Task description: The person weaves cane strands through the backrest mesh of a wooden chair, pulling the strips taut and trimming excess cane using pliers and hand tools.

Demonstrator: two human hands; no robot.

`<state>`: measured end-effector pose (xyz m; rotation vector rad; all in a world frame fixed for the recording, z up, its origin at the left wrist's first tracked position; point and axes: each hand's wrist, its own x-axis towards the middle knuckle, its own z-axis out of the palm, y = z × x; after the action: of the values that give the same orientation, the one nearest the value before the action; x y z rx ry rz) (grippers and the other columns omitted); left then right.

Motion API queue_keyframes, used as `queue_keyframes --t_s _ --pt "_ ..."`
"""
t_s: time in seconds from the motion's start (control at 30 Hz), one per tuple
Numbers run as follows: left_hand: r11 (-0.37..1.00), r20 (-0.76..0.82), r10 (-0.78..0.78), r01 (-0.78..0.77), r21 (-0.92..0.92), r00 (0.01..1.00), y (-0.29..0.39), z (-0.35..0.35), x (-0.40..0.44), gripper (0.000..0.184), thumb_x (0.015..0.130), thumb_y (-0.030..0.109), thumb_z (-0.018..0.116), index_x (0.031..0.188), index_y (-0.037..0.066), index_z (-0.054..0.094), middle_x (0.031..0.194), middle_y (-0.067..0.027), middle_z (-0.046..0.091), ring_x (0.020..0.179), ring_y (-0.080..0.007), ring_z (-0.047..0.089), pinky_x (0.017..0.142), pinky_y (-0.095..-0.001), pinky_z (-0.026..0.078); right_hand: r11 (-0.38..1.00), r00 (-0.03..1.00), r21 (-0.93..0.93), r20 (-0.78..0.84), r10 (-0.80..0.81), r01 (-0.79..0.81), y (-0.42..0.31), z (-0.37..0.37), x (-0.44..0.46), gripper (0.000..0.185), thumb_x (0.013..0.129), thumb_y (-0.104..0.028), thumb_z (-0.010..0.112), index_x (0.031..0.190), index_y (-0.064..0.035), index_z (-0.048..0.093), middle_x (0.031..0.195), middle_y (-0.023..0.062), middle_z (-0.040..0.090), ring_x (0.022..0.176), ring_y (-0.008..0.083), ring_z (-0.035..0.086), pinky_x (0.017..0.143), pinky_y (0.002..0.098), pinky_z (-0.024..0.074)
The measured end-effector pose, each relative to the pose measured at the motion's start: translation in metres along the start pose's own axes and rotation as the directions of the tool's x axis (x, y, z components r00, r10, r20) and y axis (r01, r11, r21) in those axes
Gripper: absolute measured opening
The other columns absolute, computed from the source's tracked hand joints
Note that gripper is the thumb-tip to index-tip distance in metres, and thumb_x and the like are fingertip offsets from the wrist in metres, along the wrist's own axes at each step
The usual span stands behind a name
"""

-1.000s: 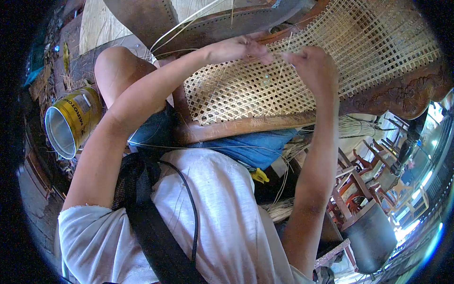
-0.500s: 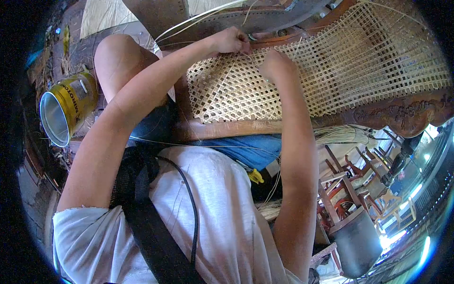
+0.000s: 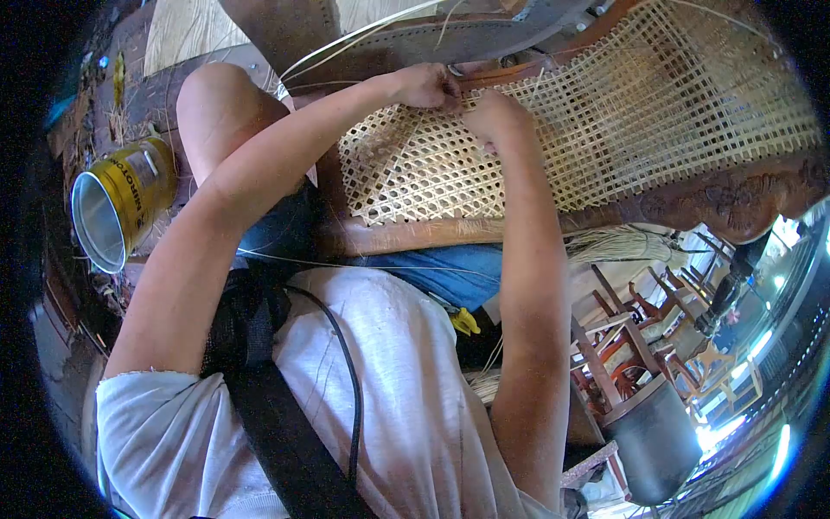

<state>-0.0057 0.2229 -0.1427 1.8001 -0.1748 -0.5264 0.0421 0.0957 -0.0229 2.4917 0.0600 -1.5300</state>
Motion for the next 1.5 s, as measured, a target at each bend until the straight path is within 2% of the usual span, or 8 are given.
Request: queue_keyframes --t_s 0.17,0.23,0.5,0.57,0.73,0.8,1.23,1.5 --pt "0.986 -0.004 0.072 -0.07 0.148 0.997 0.015 -0.006 -0.011 0.021 0.076 0.023 0.075 0.092 0.011 0.075 0.087 -0.0068 0.073 0.08 -0.0176 0.067 0.078 -0.032 0.051 0.954 0.92 -0.295 -0.358 -0.158 0.05 0.014 0.008 -0.024 0.041 0.084 -0.039 0.066 0.095 0.0 0.067 0.094 0.018 0.069 0.088 0.029 0.068 0.08 0.0421 0.0515" --pt "0.987 0.008 0.053 -0.053 0.152 0.999 0.017 -0.004 -0.011 0.021 0.075 0.023 0.075 0.092 0.01 0.075 0.088 -0.0074 0.073 0.082 -0.0194 0.068 0.078 -0.0323 0.052 0.976 0.961 -0.217 -0.272 -0.052 -0.008 0.037 -0.007 -0.05 0.041 0.084 -0.041 0.065 0.097 -0.0021 0.069 0.104 0.0197 0.068 0.102 0.032 0.064 0.087 0.0434 0.049" --pt "0.977 -0.019 0.032 -0.027 0.213 0.999 0.064 0.009 -0.018 0.026 0.086 0.029 0.069 0.107 0.013 0.072 0.104 -0.0051 0.071 0.094 -0.0203 0.067 0.088 -0.0332 0.051 0.999 0.874 -0.015 -0.485 -0.034 0.03 0.087 -0.038 -0.089 0.045 0.083 -0.049 0.064 0.083 -0.0044 0.069 0.09 0.0163 0.068 0.084 0.0334 0.066 0.077 0.0442 0.0516" --pt "0.807 0.068 0.029 0.017 -0.59 0.997 0.071 0.01 -0.018 0.03 0.09 0.029 0.066 0.115 0.011 0.069 0.11 -0.0027 0.07 0.1 -0.0179 0.066 0.093 -0.0325 0.049 0.997 0.851 -0.016 -0.52 -0.074 0.077 0.076 -0.034 -0.083 0.047 0.083 -0.051 0.064 0.081 -0.0045 0.069 0.091 0.0161 0.068 0.083 0.0338 0.066 0.078 0.0438 0.0513" --pt "0.75 -0.062 -0.101 0.035 -0.66 0.993 0.021 0.013 0.0 0.013 0.084 0.012 0.067 0.093 0.006 0.076 0.097 -0.0042 0.072 0.088 -0.0126 0.063 0.085 -0.0284 0.049 0.954 0.791 0.002 -0.559 -0.249 0.301 0.057 -0.009 -0.042 0.046 0.084 -0.048 0.065 0.081 -0.0028 0.069 0.095 0.0179 0.069 0.087 0.0331 0.067 0.081 0.0434 0.0506" --pt "0.807 -0.057 -0.115 0.06 -0.588 0.992 0.012 0.011 0.0 0.015 0.086 0.014 0.068 0.096 0.004 0.075 0.092 -0.0047 0.071 0.082 -0.0114 0.062 0.078 -0.0284 0.05 0.992 0.966 -0.077 -0.232 -0.116 0.101 0.038 -0.003 -0.04 0.035 0.086 -0.035 0.065 0.091 -0.0004 0.069 0.103 0.0204 0.067 0.096 0.0329 0.066 0.087 0.0435 0.0504" --pt "0.963 -0.062 -0.122 0.102 -0.251 0.991 0.01 0.005 -0.002 0.017 0.076 0.009 0.063 0.087 0.001 0.072 0.078 -0.0074 0.069 0.075 -0.0141 0.062 0.073 -0.0316 0.05 0.962 0.95 -0.257 -0.264 -0.166 0.097 0.01 0.014 -0.014 0.029 0.083 -0.014 0.059 0.108 -0.0003 0.066 0.117 0.0218 0.063 0.111 0.0351 0.061 0.095 0.0441 0.0485" --pt "0.994 -0.098 -0.073 0.064 -0.089 0.993 0.004 0.009 0.013 0.02 0.075 0.01 0.065 0.092 0.004 0.074 0.085 -0.0131 0.071 0.081 -0.0178 0.065 0.079 -0.0335 0.051 0.989 0.986 -0.121 -0.135 -0.101 0.085 0.02 0.003 0.008 0.03 0.074 -0.006 0.058 0.101 0.0044 0.065 0.086 0.0228 0.069 0.082 0.0303 0.071 0.076 0.0401 0.0546"
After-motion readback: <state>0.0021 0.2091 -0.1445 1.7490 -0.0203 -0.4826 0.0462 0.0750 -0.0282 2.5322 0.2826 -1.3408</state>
